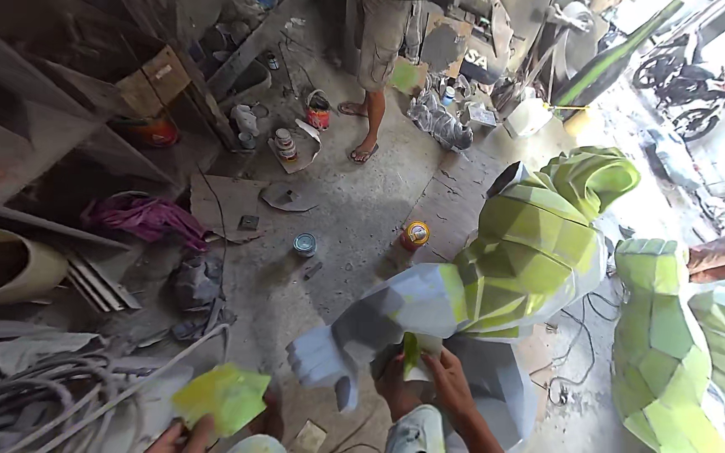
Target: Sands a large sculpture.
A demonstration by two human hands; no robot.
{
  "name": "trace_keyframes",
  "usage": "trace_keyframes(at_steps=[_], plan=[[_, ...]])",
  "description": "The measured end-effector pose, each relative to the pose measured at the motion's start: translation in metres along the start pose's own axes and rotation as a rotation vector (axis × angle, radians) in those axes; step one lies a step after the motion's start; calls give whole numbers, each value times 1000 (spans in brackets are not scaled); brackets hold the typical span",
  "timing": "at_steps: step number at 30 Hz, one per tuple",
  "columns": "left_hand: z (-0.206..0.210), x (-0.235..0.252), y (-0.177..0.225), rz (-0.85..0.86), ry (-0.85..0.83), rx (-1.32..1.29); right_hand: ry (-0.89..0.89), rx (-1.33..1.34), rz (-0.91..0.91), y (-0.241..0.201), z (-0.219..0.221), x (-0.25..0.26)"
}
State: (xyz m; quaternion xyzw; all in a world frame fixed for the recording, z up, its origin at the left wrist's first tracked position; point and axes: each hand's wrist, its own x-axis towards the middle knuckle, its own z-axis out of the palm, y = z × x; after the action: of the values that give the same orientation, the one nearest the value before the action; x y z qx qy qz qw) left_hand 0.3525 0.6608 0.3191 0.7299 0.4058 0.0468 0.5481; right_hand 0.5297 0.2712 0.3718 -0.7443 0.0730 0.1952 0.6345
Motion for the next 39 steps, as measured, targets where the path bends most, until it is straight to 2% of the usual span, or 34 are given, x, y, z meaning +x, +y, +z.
trace_keyframes(at_steps=[2, 4, 6, 8, 10, 12, 15, 19, 21, 25, 30, 36, 39], plan=[[86, 18, 10, -28, -8, -34, -27, -101, -46, 15, -71, 27], [179, 36, 22, -57, 22, -59, -50, -216, -34, 37, -144, 82], [272, 60, 29, -33, 32, -39, -79, -359, -26, 64, -210, 161], [362, 80, 32, -6, 53, -34, -159, -679, 18, 92, -265, 246], [443, 95, 30, -29, 68, -43, -295, -966, 95, 109, -303, 312], [508, 111, 27, -41, 69, -30, -413, -1147, 73, 127, -325, 365], [576, 130, 4, -2, 76, 36, -593, -1418, 1, 171, -343, 418], [618, 154, -21, 36, 119, 43, -827, -1672, -187, 215, -339, 459], [626, 157, -30, 35, 163, 35, -903, -1693, -261, 231, -338, 465], [631, 157, -37, 71, 218, -4, -954, -1688, -286, 238, -339, 469], [631, 156, -41, 143, 208, 8, -1065, -1811, -221, 227, -339, 456], [630, 158, -43, 165, 187, 2, -1175, -2058, 33, 215, -304, 448], [625, 157, -45, 164, 150, -25, -1239, -2115, 48, 212, -299, 448]])
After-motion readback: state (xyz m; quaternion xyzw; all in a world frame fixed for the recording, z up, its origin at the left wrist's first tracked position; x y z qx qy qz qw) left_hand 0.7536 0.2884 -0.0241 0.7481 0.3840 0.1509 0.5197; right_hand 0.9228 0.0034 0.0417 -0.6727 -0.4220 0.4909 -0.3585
